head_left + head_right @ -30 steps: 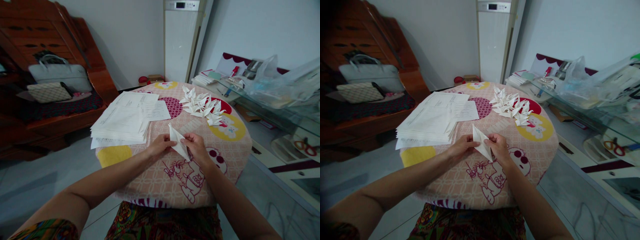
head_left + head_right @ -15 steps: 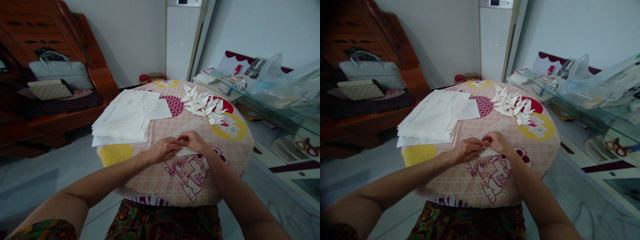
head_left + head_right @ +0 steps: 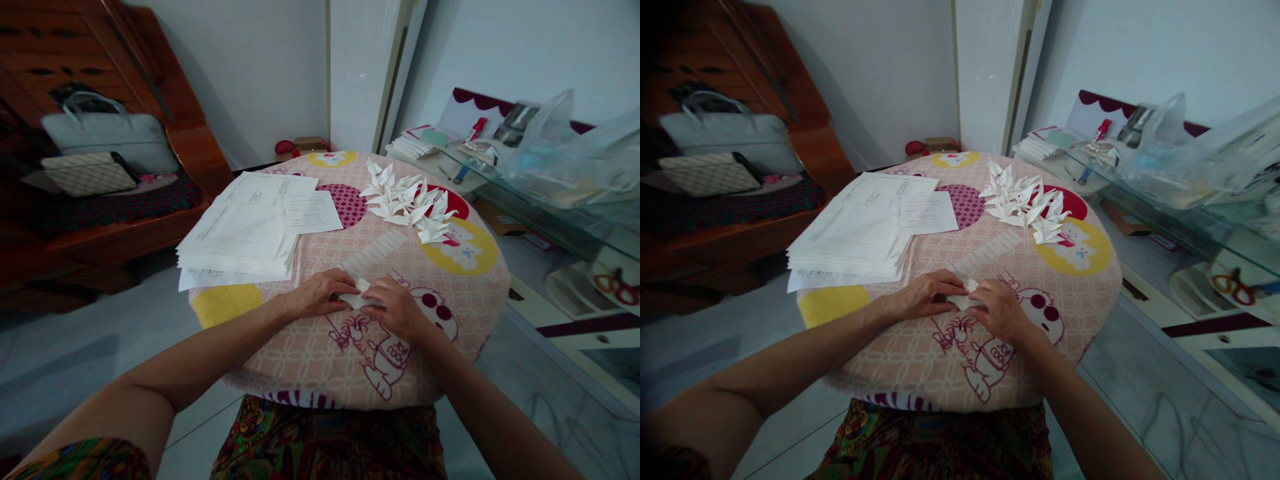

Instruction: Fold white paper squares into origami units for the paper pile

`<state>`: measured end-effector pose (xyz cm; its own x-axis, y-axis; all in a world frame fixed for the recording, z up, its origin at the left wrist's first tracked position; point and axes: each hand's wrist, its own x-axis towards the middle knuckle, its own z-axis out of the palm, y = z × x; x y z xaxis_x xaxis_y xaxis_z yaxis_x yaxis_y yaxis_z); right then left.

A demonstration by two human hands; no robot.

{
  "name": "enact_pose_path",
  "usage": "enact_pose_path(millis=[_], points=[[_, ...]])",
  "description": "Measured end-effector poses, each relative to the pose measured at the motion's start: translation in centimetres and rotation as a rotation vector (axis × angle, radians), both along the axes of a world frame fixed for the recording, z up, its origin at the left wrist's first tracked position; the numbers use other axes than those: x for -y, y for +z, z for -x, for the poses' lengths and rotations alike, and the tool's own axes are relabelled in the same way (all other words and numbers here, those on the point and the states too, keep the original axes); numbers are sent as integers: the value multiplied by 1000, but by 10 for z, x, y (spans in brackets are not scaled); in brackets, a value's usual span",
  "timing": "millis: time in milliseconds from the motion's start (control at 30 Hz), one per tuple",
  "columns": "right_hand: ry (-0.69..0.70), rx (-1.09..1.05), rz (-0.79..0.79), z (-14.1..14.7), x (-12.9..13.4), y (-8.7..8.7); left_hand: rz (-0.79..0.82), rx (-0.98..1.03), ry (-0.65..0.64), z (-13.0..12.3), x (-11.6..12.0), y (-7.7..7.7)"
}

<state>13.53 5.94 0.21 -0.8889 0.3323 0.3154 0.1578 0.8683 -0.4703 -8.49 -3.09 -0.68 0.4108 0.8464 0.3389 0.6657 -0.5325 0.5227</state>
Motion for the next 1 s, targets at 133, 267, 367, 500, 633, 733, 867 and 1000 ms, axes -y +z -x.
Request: enact_pose_path(millis=[133, 267, 367, 500, 633, 733, 867, 1000], points=[[-1, 9, -108, -2, 3, -5, 28, 15, 20, 2, -2, -2], [7, 13, -142, 0, 6, -5, 20, 46, 20, -1, -1, -4], [4, 28, -192, -1, 9, -5, 18, 46, 13, -2, 0, -3], [-21, 72, -283, -1, 13, -6, -3, -12, -23, -3, 2, 2], [-36, 35, -225, 0, 14, -6, -19, -40, -29, -6, 4, 5], [-93, -34, -71, 1, 14, -6, -8, 0, 23, -8, 5, 5], [-173, -50, 49, 3, 11, -7, 38, 53, 107, -12, 5, 4], [-230, -9, 56, 6, 10, -8, 53, 81, 172, -16, 4, 4]])
